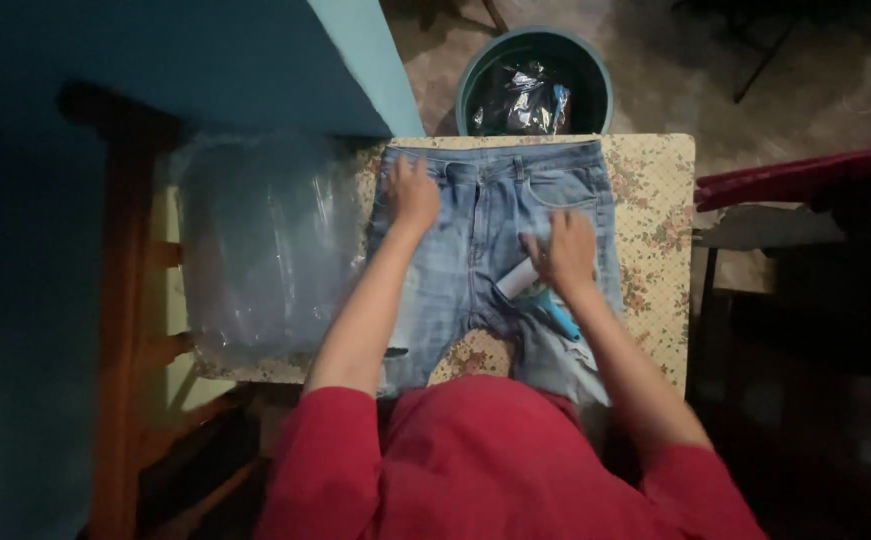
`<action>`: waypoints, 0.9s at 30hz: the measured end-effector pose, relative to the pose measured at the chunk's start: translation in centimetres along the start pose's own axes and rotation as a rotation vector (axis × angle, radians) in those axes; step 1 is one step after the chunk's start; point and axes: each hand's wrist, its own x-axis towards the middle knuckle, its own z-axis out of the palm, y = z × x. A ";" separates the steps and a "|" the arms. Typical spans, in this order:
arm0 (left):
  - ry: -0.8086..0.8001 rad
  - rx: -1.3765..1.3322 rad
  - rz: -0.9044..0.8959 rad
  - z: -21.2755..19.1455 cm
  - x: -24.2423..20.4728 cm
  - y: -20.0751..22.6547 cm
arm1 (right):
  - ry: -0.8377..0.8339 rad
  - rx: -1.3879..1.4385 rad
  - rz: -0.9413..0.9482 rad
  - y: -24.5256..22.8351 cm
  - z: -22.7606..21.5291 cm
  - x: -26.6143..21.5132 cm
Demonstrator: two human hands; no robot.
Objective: Using a lint roller to remove lint and debris from a pair of blue jeans laid out on a table.
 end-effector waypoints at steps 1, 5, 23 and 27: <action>-0.004 0.002 -0.005 1.5 0.2 -2.0 | -0.006 0.003 -0.001 0.2 -0.8 -2.6; -0.106 -0.027 -0.219 2.8 -1.0 -7.2 | -0.270 0.016 0.216 1.1 -1.7 -11.9; -0.266 0.154 0.286 0.8 4.8 -2.8 | -0.042 0.532 0.351 14.4 6.3 8.3; -0.299 0.081 0.322 3.4 6.7 -4.6 | -0.276 0.442 0.366 16.1 7.1 11.1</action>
